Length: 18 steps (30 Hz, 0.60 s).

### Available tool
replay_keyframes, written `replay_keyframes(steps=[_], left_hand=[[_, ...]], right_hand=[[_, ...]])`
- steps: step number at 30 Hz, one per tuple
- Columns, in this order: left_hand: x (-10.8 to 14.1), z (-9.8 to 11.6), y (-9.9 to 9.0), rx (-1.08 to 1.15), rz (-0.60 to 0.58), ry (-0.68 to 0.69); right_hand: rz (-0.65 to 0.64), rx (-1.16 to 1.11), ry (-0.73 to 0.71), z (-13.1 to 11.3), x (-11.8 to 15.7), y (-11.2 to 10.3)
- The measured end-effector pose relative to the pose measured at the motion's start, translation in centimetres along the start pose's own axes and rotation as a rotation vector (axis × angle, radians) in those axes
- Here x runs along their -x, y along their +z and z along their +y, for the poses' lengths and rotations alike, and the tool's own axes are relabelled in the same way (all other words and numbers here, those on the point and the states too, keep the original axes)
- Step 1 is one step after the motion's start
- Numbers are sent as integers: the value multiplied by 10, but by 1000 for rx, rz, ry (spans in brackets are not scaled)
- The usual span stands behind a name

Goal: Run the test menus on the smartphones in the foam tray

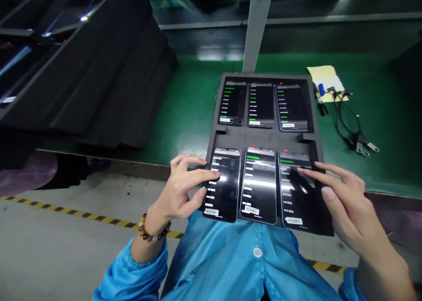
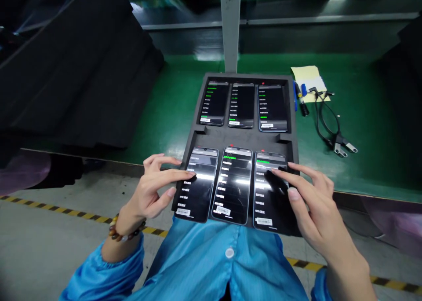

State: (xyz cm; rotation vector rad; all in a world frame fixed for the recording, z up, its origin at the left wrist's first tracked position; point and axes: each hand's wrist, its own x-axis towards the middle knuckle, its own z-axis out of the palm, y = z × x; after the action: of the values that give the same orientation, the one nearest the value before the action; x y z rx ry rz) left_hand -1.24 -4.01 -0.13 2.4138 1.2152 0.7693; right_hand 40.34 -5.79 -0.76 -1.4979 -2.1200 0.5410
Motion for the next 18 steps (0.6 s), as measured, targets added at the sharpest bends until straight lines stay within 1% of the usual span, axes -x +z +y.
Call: replay_keyframes(steps=[5,9,11,15,16,18], left_hand=[[-6,-1,3,-45,70,-44],[-12,-2,4,-94,104,-82],[-14,-1,4,-110,101,-102],[-19,-1,6,-126,98,-95],[-20,-1,7,-128,95,-86],[-22,-2,10,-133,73,-71]], right_hand=[[11,35,13,2,0,0],[-16,80,-16,-6,-10,1],[-55,65,-67,-14,-21,5],[-192,57,-171,-31,-41,15],[-205,55,-182,-33,-43,15],[-188,40,-177,-32,-41,12]])
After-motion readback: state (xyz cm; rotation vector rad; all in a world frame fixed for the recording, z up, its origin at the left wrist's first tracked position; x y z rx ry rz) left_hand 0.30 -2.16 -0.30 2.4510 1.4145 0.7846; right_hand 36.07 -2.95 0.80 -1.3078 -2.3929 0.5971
